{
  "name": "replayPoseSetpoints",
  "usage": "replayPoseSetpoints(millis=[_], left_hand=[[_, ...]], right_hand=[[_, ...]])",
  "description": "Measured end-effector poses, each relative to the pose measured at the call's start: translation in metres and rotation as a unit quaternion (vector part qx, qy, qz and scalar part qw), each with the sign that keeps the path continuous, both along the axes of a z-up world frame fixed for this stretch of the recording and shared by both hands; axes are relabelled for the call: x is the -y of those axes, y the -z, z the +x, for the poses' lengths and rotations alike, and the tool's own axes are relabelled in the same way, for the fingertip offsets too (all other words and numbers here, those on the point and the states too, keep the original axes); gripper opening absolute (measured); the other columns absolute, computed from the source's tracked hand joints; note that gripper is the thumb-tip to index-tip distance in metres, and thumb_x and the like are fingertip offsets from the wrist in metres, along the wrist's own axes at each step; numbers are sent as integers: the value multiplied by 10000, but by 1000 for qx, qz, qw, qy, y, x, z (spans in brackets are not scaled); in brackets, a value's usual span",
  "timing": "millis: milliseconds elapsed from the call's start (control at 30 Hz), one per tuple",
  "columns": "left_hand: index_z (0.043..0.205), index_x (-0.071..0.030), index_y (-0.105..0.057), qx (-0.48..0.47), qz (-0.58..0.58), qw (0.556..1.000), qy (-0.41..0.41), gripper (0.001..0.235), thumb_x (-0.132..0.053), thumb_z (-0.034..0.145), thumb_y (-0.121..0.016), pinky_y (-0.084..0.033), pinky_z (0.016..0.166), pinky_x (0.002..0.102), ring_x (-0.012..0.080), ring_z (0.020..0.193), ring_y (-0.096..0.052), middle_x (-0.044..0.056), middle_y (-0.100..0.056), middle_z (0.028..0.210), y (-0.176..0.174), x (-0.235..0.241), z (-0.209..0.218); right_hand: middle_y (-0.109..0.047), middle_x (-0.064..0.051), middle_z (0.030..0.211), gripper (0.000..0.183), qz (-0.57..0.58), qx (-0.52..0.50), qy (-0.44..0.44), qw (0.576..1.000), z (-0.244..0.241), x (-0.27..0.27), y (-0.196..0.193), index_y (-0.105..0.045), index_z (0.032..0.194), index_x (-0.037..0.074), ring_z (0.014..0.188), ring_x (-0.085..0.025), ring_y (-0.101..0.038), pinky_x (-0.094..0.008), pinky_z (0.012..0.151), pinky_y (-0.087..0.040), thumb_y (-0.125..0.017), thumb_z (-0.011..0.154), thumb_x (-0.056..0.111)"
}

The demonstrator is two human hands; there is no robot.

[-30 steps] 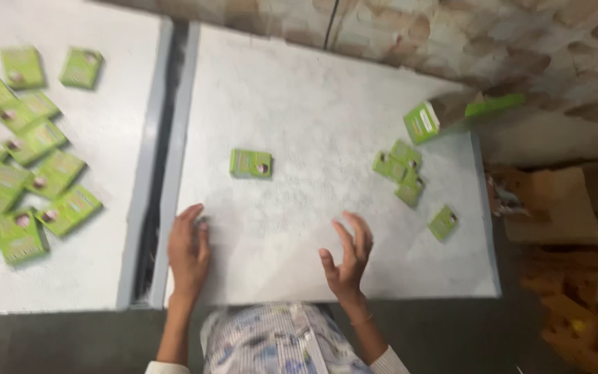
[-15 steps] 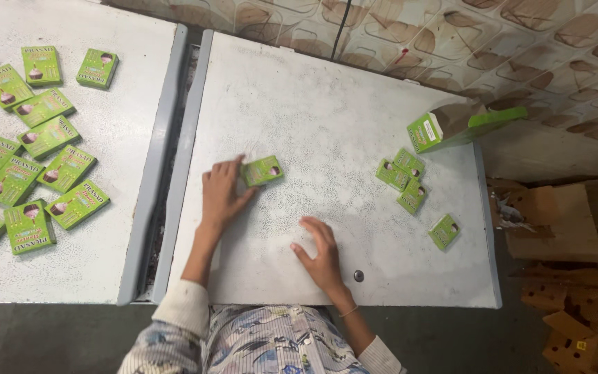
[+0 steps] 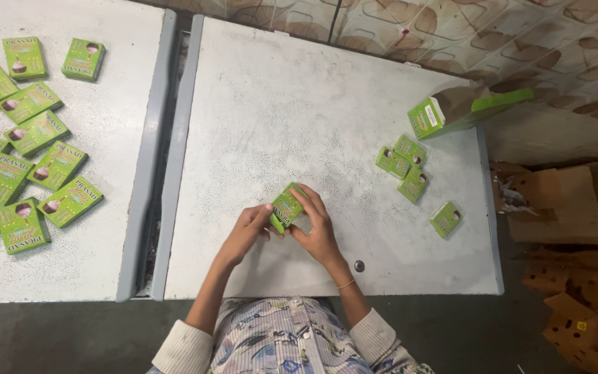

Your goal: The person assembles small green boxes by inserting colorful plastic sticks into the top openings. They handle the boxes and sticks one at a time, then place the completed units into a pile on the left side of the workspace.

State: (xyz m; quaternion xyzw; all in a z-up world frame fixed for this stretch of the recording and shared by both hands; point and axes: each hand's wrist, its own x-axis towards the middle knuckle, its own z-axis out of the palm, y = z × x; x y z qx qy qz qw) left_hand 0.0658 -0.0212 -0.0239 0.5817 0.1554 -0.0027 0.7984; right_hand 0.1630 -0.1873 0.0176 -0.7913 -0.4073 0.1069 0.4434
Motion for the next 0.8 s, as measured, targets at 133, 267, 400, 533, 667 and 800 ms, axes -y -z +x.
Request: replayPoseSetpoints(millis=[133,267,400,533,667,800], left_hand=[[1301,23,-623,43,-105,989,90,391,-203,987,-569,-562,748,296,166,854,-749,93,-761,1019,8,-5,-11],[1322,67,-611,35,-109,991,76,359,-67,990,-580,-577,750,292,204,895,-777,139,-724,1059,6,-1,-11],[1318,74,-597,42,-100,993,48,343,-10,991,-536,-611,770,299,202,895,-769,152,-761,1099,3,10,-5],[1312,51,-586,54,-75,995,-22,340,16,986,-497,-622,777,309,201,922,-775,135,-756,1117,-5,18,2],[1261,51,-663,113,62,989,-75,356,68,957,-479,-633,777,315,216,957,-783,160,-770,1071,-16,22,9],[1242,-1,-681,124,229,961,-89,336,52,936,-554,-635,724,322,224,900,-797,167,-770,1037,-32,16,16]], right_hand=[[-466,-104,1578,769,-35,0,-23,999,7,11,-6,-521,1487,132,1463,-317,-485,-413,1156,-492,-796,779,11],[-344,-111,1693,862,-94,-17,-89,991,19,17,-17,-426,1587,112,1579,-336,-318,-468,1286,-303,-711,778,20],[-161,-122,1725,969,17,-212,-128,969,17,21,-25,-296,1618,109,1591,-318,-149,-481,1278,-165,-759,768,165],[-213,-109,1733,873,281,-491,-27,824,-3,14,-16,-280,1641,129,1562,-259,-266,-442,1244,-254,-714,894,261],[-478,-155,1537,714,245,-398,82,880,-1,12,-2,-394,1568,83,1360,-233,-507,-402,1148,-459,-697,935,211],[-697,-137,1248,456,178,-138,102,969,12,11,3,-573,1438,6,1152,-202,-667,-340,996,-545,-717,1011,78]])
